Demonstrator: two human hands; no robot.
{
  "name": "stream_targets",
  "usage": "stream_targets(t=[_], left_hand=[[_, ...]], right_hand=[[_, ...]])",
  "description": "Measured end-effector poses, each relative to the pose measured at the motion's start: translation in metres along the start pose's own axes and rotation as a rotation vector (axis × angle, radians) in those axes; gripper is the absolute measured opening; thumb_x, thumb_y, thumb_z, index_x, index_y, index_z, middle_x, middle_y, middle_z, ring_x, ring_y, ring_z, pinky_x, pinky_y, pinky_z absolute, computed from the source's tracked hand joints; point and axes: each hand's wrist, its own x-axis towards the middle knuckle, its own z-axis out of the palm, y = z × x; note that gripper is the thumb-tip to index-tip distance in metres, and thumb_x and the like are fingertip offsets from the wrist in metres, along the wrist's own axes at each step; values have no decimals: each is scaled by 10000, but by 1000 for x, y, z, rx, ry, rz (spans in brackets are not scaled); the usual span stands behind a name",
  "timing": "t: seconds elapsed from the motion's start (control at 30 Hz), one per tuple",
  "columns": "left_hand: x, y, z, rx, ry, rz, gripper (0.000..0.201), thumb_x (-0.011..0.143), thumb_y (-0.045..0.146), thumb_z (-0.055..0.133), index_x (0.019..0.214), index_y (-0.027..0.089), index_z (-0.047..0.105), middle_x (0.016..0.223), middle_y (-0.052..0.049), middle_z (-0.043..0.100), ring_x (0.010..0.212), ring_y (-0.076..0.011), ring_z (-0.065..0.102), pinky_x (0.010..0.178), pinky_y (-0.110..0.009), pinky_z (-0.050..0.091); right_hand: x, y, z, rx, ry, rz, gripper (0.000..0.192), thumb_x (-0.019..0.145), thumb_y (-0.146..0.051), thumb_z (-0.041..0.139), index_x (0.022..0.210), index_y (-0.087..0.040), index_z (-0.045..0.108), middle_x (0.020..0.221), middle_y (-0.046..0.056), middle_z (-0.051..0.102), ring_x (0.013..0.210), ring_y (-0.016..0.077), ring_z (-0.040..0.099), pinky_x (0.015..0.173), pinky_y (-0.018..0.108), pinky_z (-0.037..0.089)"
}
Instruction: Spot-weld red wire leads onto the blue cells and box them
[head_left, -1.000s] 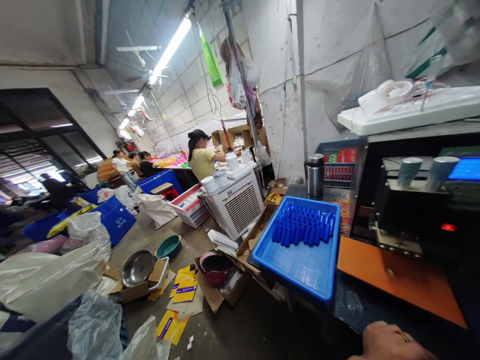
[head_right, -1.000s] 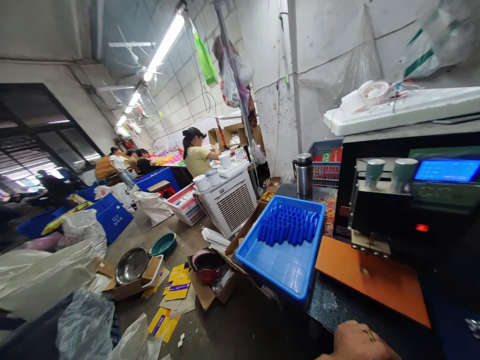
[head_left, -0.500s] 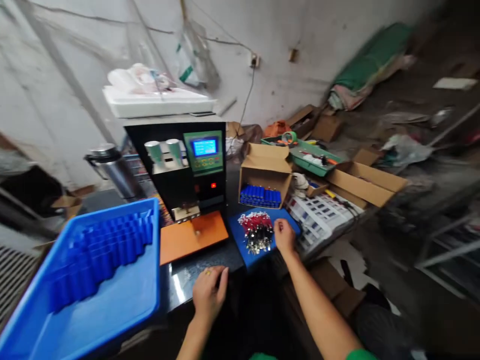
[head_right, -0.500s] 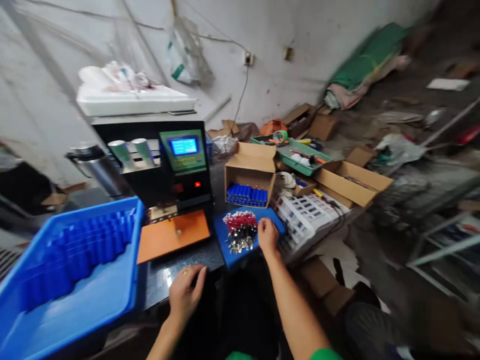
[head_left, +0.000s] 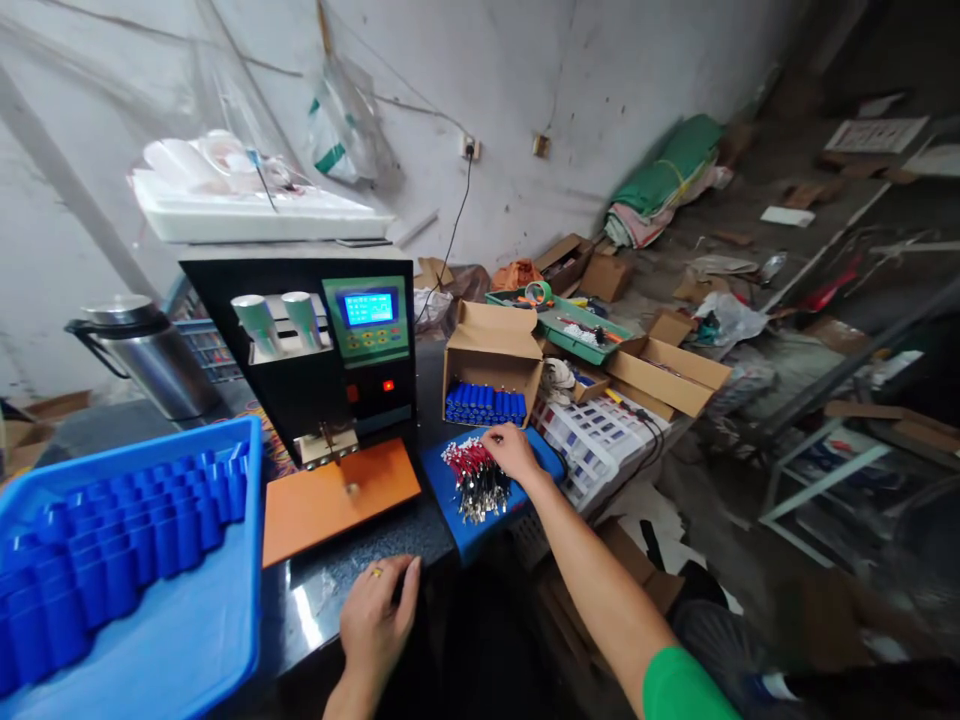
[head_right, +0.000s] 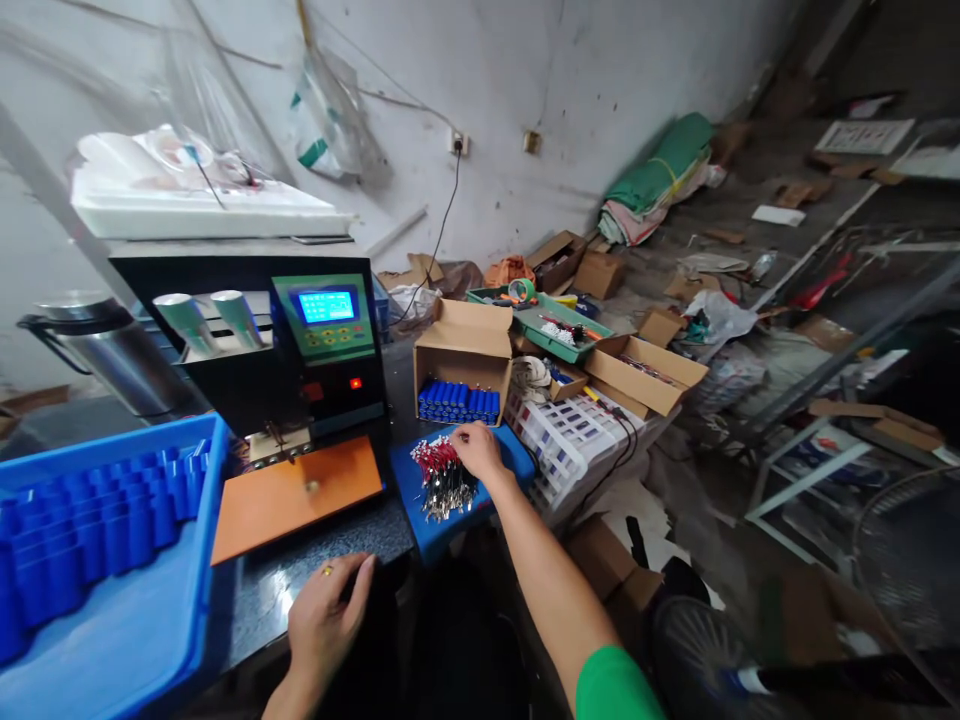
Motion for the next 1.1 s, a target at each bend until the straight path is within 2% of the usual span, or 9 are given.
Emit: stream_targets(t=[0.13,0.27,0.37,0.5,0.63,0.8,0.97,1.1], left_hand=[[-1,0,-1,8,-7,-5,69,938,240,591,912,193,634,810,9,682,746,-125,627,711,-248,457],[-2,2,-2,11,-3,-1,77,939,237,586,901,191,636,811,2,684,748,-132,631,713,-252,460],[-1,3,-2,14,-4,-12,84,942,240,583,906,193,642,820,-2,688,755,-135,634,718,-255,462],[-1,3,-1,7,-10,-25,103,946,253,580,902,190,648,813,-5,689,751,-133,633,718,-256,462],[-1,2,0,10,-28,-55,143,950,283,569,894,191,664,818,-20,697,756,-144,643,719,-264,470],[0,2,0,-16,-21,-80,147,937,298,582,881,199,674,805,-14,697,742,-140,649,704,-254,480],[2,4,-3,-105,-39,-165,179,932,337,583,875,202,686,805,-12,702,736,-137,657,692,-243,499],[2,5,-7,-195,-37,-289,261,929,411,570,862,195,701,809,-22,712,738,-151,672,677,-247,524]], right_hand=[[22,-21,12,-90,-162,100,148,850,-223,633,795,-206,769,847,56,727,834,227,670,748,266,471],[30,-22,22,-133,-222,164,128,817,-229,669,732,-210,763,829,65,736,838,249,683,739,277,468],[32,-15,25,-54,-187,181,139,789,-215,662,676,-208,742,772,48,729,805,237,681,727,274,466],[34,-9,19,309,-84,165,160,756,-309,664,688,-181,734,768,46,727,803,235,677,741,284,480],[38,-17,4,580,52,98,294,721,-458,690,749,-169,740,794,54,720,803,235,654,779,313,491],[40,-38,-8,783,151,138,386,688,-531,722,782,-156,714,695,16,637,614,150,533,610,259,437],[34,-56,-5,890,177,158,405,690,-544,719,797,-155,683,656,-5,576,565,116,476,558,233,398],[27,-59,1,789,76,224,434,639,-580,723,674,-155,645,596,7,545,551,136,471,517,243,376]])
